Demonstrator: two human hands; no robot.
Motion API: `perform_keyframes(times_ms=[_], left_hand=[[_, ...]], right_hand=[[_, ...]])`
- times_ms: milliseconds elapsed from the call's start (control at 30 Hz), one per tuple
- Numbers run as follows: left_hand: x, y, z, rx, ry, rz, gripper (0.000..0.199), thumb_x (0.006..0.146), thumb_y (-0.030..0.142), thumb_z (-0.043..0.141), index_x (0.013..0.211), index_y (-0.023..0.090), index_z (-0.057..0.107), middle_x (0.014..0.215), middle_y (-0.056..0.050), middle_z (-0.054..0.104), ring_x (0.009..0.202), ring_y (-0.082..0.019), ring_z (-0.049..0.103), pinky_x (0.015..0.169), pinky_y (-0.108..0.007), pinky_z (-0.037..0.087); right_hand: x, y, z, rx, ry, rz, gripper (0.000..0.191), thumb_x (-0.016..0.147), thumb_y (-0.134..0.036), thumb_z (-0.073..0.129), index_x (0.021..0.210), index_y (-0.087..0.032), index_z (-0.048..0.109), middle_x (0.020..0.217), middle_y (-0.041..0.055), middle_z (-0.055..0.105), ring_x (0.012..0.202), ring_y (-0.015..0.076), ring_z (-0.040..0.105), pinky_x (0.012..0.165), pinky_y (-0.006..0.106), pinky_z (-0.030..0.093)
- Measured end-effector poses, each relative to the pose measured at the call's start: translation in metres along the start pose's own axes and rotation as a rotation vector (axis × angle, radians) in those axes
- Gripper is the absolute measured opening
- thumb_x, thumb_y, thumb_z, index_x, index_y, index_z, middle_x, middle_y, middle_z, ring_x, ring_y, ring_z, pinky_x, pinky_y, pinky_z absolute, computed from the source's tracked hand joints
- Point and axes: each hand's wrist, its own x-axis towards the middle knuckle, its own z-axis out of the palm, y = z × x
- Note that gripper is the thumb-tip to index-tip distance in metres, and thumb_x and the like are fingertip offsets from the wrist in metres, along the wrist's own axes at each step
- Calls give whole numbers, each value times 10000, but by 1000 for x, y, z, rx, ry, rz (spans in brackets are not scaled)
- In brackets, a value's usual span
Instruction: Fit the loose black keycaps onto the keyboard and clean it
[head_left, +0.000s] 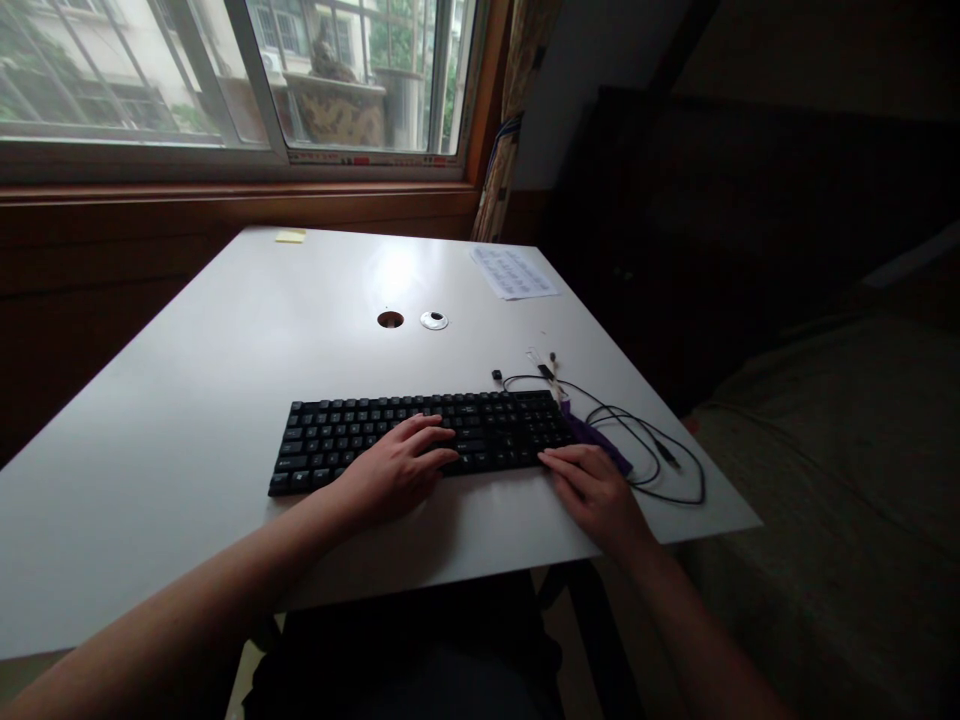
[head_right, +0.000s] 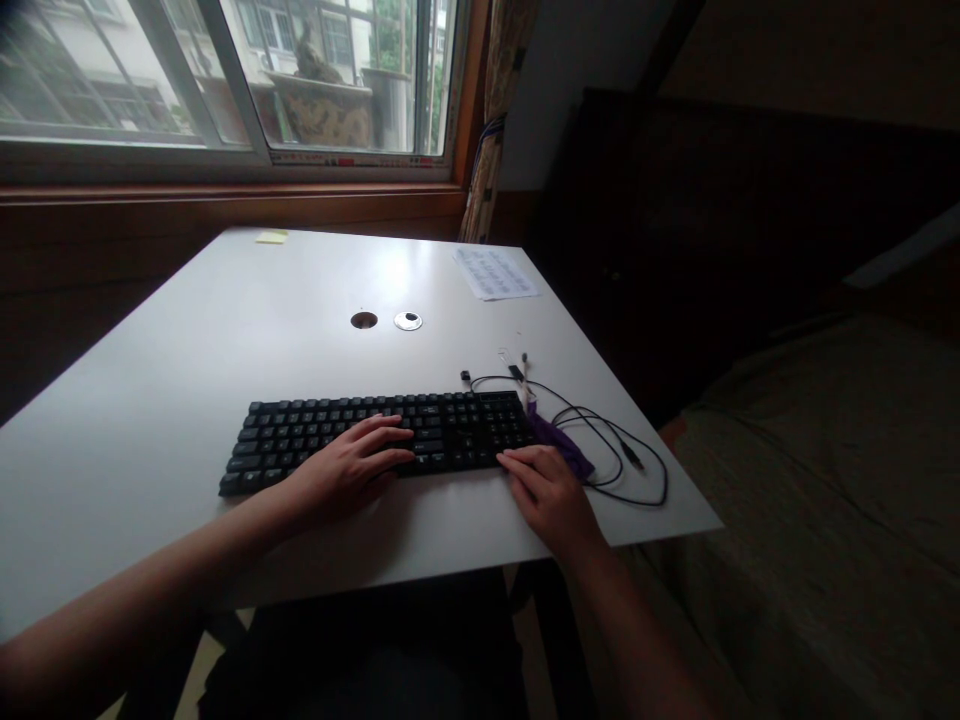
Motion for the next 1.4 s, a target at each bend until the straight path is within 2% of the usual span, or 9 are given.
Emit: perform_keyframes(times_ms=[133, 233, 800, 1233, 1400], left_hand=[[0, 0, 0, -7, 1, -1, 345, 932, 115, 591, 1263, 194, 647, 1389, -121, 596, 1415, -320, 439, 1187, -543, 419], [0, 0, -1, -5, 1, -1, 347, 927, 103, 593, 1258, 192, 648, 1383, -121, 601, 1409, -319, 446, 1189, -542, 418], [0, 0, 0, -14, 4, -1, 350, 929, 110, 594, 1264, 201, 644, 1390, -123, 597, 1416, -316, 444, 1189, -548, 416], [1, 1, -1, -11, 3, -5, 351, 922, 98, 592, 1255, 196, 647, 1390, -126, 597, 1416, -314, 440, 1193, -541, 411], [0, 0, 0, -7, 1, -4, 345, 924, 120, 598, 1258, 199, 644, 1394, -130, 596, 1419, -323, 440, 1192, -560, 406]], right_hand=[[0, 1, -4, -55, 86, 52, 307, 939, -116, 581, 1184, -249, 711, 1079, 70, 706, 1032, 251, 625, 944, 464, 519], [-1, 4, -3, -138, 139, 131, 287, 941, -158, 602, 1196, -237, 706, 1114, 85, 687, 1045, 264, 614, 955, 484, 505], [0, -1, -2, -156, 36, 50, 329, 931, -159, 638, 1243, -239, 708, 1191, 95, 648, 1107, 272, 572, 988, 484, 502], [-1, 2, 1, -141, -41, 30, 418, 923, -198, 658, 1325, -312, 683, 1212, 95, 610, 1145, 281, 539, 1014, 515, 486], [-2, 0, -1, -107, -16, 11, 418, 916, -191, 659, 1304, -344, 693, 1230, 86, 607, 1156, 277, 542, 1019, 507, 479]])
